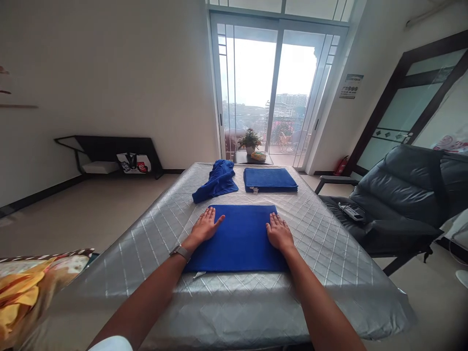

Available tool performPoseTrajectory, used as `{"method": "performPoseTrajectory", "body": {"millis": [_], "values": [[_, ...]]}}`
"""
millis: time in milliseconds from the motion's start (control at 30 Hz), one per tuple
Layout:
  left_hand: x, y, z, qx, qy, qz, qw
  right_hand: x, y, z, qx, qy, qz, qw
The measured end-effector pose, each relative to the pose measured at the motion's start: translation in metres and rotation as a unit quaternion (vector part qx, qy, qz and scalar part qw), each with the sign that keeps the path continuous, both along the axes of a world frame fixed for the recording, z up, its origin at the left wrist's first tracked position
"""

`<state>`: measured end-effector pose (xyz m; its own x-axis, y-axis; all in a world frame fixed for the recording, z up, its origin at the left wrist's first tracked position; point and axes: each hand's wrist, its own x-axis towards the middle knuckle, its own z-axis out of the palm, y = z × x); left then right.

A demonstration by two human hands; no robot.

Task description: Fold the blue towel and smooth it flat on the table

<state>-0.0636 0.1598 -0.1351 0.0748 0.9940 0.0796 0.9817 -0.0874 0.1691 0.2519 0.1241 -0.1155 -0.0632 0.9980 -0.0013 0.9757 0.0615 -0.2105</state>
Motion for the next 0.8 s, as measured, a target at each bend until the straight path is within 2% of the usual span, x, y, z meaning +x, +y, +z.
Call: {"method": "performPoseTrajectory", "body": {"millis": [133, 367, 500, 600, 700, 800], "values": [[0.0, 0.002, -0.002, -0.002, 0.003, 0.009, 1.0, 0.0, 0.001, -0.001, -0.003, -0.012, 0.002, 1.0], [0.002, -0.001, 0.006, -0.038, 0.055, 0.014, 0.998, -0.001, 0.001, 0.006, -0.04, -0.045, 0.003, 0.998], [0.0, -0.001, 0.004, -0.025, 0.071, 0.009, 0.997, -0.01, 0.008, 0.021, 0.005, -0.063, 0.013, 0.998], [-0.002, 0.0, 0.001, -0.016, 0.066, 0.004, 0.998, -0.016, 0.025, 0.029, 0.016, -0.044, 0.017, 0.999], [-0.004, 0.001, -0.002, -0.011, 0.067, 0.001, 0.998, -0.015, 0.045, 0.025, -0.005, -0.031, 0.009, 0.999], [-0.005, 0.001, -0.004, -0.011, 0.073, 0.003, 0.997, -0.01, 0.056, 0.011, -0.032, -0.021, 0.002, 0.999]]}}
